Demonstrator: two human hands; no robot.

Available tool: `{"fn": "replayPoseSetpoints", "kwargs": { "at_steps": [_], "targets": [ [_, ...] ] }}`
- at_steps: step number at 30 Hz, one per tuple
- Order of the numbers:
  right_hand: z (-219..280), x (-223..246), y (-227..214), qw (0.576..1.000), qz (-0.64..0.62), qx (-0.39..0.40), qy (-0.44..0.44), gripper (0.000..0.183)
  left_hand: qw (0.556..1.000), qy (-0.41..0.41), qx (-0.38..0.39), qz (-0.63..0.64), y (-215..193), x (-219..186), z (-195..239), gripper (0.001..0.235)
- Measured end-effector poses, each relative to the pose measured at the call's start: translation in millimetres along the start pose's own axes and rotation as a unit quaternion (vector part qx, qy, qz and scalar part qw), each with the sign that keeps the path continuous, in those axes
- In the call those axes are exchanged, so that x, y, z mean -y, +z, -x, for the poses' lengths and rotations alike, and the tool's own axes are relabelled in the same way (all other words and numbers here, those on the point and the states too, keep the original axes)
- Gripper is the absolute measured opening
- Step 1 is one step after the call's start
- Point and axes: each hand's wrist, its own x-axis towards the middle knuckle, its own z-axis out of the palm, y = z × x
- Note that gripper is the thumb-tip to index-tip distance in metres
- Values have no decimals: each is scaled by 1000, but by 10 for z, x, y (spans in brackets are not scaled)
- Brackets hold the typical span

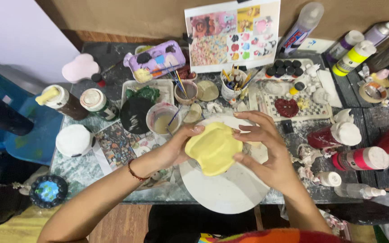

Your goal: The person paints a small yellow clay figurine with a brush, then cleans their hands with a tissue and hand sanitizer. They then pick up a yellow clay bowl, apply a clear liquid with a brush, and dry it with a hair dryer.

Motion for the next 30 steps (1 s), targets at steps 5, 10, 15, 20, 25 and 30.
{"fn": "replayPoseSetpoints", "kwargs": {
  "at_steps": [5,10,15,20,25,30],
  "targets": [
    [232,-223,0,997,-42,-5,61,17,998,-11,4,58,3,386,-50,67],
    [649,-317,-23,989,-77,-56,117,23,989,18,-36,142,161,649,162,68],
    [1014,-488,63,962,-150,-131,185,24,969,145,-53,191,291,747,304,77],
    [1177,-550,138,952,-119,-146,240,25,949,248,-60,184,225,883,429,75],
    [1145,-558,232,957,-107,-139,233,27,937,218,-166,216,92,1018,571,81],
    [1054,-554,323,967,-60,-110,220,26,942,222,-233,91,44,1027,612,82]
  ]
}}
